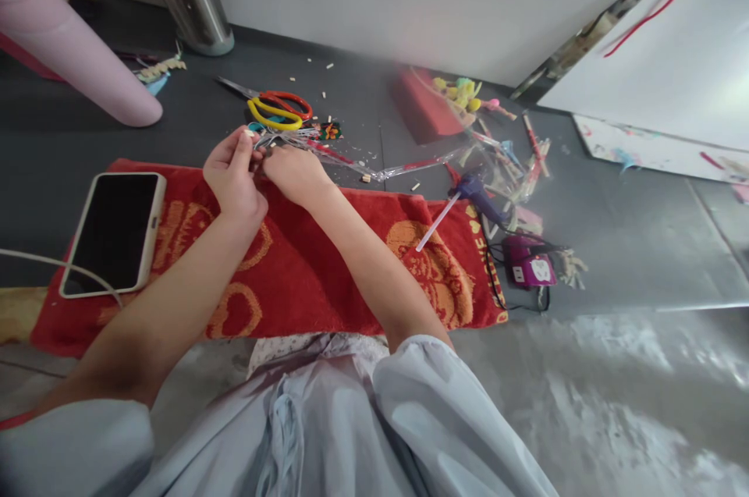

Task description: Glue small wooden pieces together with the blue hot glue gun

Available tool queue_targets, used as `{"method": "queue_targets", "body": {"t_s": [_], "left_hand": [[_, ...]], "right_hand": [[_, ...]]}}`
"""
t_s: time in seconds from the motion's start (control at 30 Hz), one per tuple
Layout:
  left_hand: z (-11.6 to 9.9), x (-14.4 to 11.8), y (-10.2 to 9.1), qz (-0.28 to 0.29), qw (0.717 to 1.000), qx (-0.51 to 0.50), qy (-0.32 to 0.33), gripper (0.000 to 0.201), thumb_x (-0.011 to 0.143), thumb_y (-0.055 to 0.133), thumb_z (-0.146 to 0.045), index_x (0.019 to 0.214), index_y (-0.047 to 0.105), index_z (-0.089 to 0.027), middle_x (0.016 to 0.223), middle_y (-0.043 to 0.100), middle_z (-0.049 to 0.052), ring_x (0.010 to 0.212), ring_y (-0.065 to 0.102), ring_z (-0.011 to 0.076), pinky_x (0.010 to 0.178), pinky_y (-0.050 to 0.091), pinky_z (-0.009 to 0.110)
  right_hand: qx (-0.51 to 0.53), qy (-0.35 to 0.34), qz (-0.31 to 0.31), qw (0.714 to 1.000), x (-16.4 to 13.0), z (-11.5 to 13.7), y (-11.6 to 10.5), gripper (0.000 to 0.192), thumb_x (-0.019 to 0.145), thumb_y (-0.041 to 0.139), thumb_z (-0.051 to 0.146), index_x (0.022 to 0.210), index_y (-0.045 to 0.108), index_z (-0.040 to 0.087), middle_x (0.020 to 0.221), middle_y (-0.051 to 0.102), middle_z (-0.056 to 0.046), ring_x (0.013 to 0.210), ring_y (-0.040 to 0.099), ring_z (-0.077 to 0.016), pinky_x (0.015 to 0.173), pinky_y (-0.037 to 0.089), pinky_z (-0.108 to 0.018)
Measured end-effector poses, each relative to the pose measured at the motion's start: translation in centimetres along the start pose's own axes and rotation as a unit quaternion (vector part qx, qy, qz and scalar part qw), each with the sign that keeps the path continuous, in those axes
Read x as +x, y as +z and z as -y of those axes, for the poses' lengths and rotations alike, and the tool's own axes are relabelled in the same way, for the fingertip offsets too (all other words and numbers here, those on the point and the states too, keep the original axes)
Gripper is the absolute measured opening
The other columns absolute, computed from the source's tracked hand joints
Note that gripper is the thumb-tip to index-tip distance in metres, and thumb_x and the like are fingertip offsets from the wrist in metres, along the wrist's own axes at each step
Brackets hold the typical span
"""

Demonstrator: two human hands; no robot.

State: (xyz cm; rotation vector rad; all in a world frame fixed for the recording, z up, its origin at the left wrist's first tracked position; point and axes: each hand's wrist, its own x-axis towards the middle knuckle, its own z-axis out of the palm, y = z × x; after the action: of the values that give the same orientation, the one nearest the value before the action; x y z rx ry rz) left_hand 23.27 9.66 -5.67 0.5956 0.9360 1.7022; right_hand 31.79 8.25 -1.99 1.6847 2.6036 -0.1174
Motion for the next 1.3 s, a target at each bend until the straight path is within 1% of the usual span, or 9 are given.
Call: {"method": "queue_targets", "body": {"t_s": [0.13, 0.33, 0.43, 0.67, 0.77, 0.9, 1.03, 1.17, 1.3], "left_hand": [[0.6, 0.4, -0.4, 0.006, 1.000, 0.013, 0.014, 0.005, 0.086, 0.067, -0.018, 0.087, 0.070, -0.014, 0.077, 0.069, 0.000, 0.061, 0.057, 0.0051, 0.068, 0.049, 0.025], [2.1, 1.5, -1.5, 0.049, 0.996, 0.066, 0.038, 0.027, 0.080, 0.073, -0.043, 0.094, 0.067, -0.021, 0.091, 0.069, 0.001, 0.084, 0.065, 0.0128, 0.076, 0.051, 0.028], [2.3, 1.9, -1.8, 0.050, 0.996, 0.066, 0.044, 0.030, 0.080, 0.073, -0.044, 0.095, 0.067, -0.019, 0.089, 0.069, 0.000, 0.081, 0.064, 0.0106, 0.077, 0.051, 0.029], [3.1, 2.6, -2.5, 0.088, 0.992, 0.072, 0.051, 0.041, 0.077, 0.073, -0.052, 0.101, 0.065, -0.020, 0.094, 0.068, 0.000, 0.100, 0.063, 0.0142, 0.081, 0.049, 0.031], [3.3, 2.2, -2.4, 0.102, 0.990, 0.075, 0.058, 0.040, 0.077, 0.072, -0.054, 0.100, 0.066, -0.021, 0.094, 0.068, 0.001, 0.105, 0.063, 0.0167, 0.084, 0.050, 0.033], [2.4, 0.8, -1.6, 0.103, 0.988, 0.096, 0.066, 0.037, 0.076, 0.072, -0.055, 0.097, 0.067, -0.025, 0.093, 0.069, 0.001, 0.098, 0.066, 0.0180, 0.084, 0.052, 0.034], [1.3, -0.8, -0.7, 0.120, 0.987, 0.092, 0.058, 0.029, 0.072, 0.078, -0.048, 0.088, 0.072, -0.025, 0.084, 0.070, 0.001, 0.071, 0.064, 0.0119, 0.072, 0.054, 0.030], [0.9, -1.8, -0.4, 0.171, 0.980, 0.100, 0.035, 0.025, 0.068, 0.081, -0.042, 0.084, 0.074, -0.024, 0.078, 0.070, 0.000, 0.064, 0.063, 0.0106, 0.066, 0.053, 0.027], [1.0, -2.0, -0.4, 0.202, 0.972, 0.118, 0.000, 0.024, 0.067, 0.082, -0.041, 0.083, 0.074, -0.024, 0.080, 0.072, 0.001, 0.067, 0.065, 0.0115, 0.067, 0.055, 0.027]], "right_hand": [[0.006, -0.004, 0.001, 1.000, 0.2, -0.2, 0.0, 0.042, 0.096, 0.028, 0.006, 0.110, 0.067, 0.009, 0.113, 0.068, -0.018, 0.111, 0.064, -0.0292, 0.082, 0.049, -0.037], [-0.007, -0.035, 0.012, 0.999, 0.5, -0.3, 0.0, 0.041, 0.096, 0.029, 0.008, 0.112, 0.066, 0.009, 0.116, 0.067, -0.017, 0.111, 0.063, -0.0309, 0.084, 0.047, -0.039], [-0.015, -0.046, 0.011, 0.999, 0.3, -0.3, 0.1, 0.042, 0.096, 0.026, 0.007, 0.115, 0.064, 0.007, 0.118, 0.065, -0.019, 0.113, 0.061, -0.0294, 0.087, 0.046, -0.038], [0.119, -0.006, -0.077, 0.990, -2.3, -1.4, -0.5, 0.019, 0.087, 0.048, 0.012, 0.098, 0.063, 0.009, 0.106, 0.066, -0.013, 0.102, 0.059, -0.0208, 0.091, 0.044, -0.032], [0.302, 0.030, -0.155, 0.940, -3.7, -2.2, 0.1, 0.009, 0.082, 0.052, 0.015, 0.083, 0.061, 0.014, 0.084, 0.066, -0.004, 0.079, 0.058, -0.0125, 0.077, 0.048, -0.026], [0.542, 0.061, -0.208, 0.812, -4.9, -3.3, 1.7, 0.012, 0.077, 0.062, 0.028, 0.075, 0.056, 0.017, 0.068, 0.061, 0.002, 0.060, 0.054, -0.0079, 0.062, 0.048, -0.023], [0.666, 0.072, -0.219, 0.710, -5.4, -4.0, 2.7, 0.029, 0.070, 0.073, 0.042, 0.080, 0.058, 0.019, 0.068, 0.060, 0.003, 0.060, 0.056, -0.0077, 0.061, 0.052, -0.023], [0.700, 0.086, -0.222, 0.673, -5.6, -4.4, 3.3, 0.041, 0.067, 0.076, 0.051, 0.089, 0.061, 0.020, 0.081, 0.066, 0.000, 0.070, 0.060, -0.0090, 0.069, 0.056, -0.025], [0.683, 0.095, -0.236, 0.685, -5.6, -4.8, 3.9, 0.041, 0.071, 0.075, 0.052, 0.093, 0.065, 0.019, 0.091, 0.070, -0.002, 0.072, 0.062, -0.0094, 0.073, 0.057, -0.028]]}}
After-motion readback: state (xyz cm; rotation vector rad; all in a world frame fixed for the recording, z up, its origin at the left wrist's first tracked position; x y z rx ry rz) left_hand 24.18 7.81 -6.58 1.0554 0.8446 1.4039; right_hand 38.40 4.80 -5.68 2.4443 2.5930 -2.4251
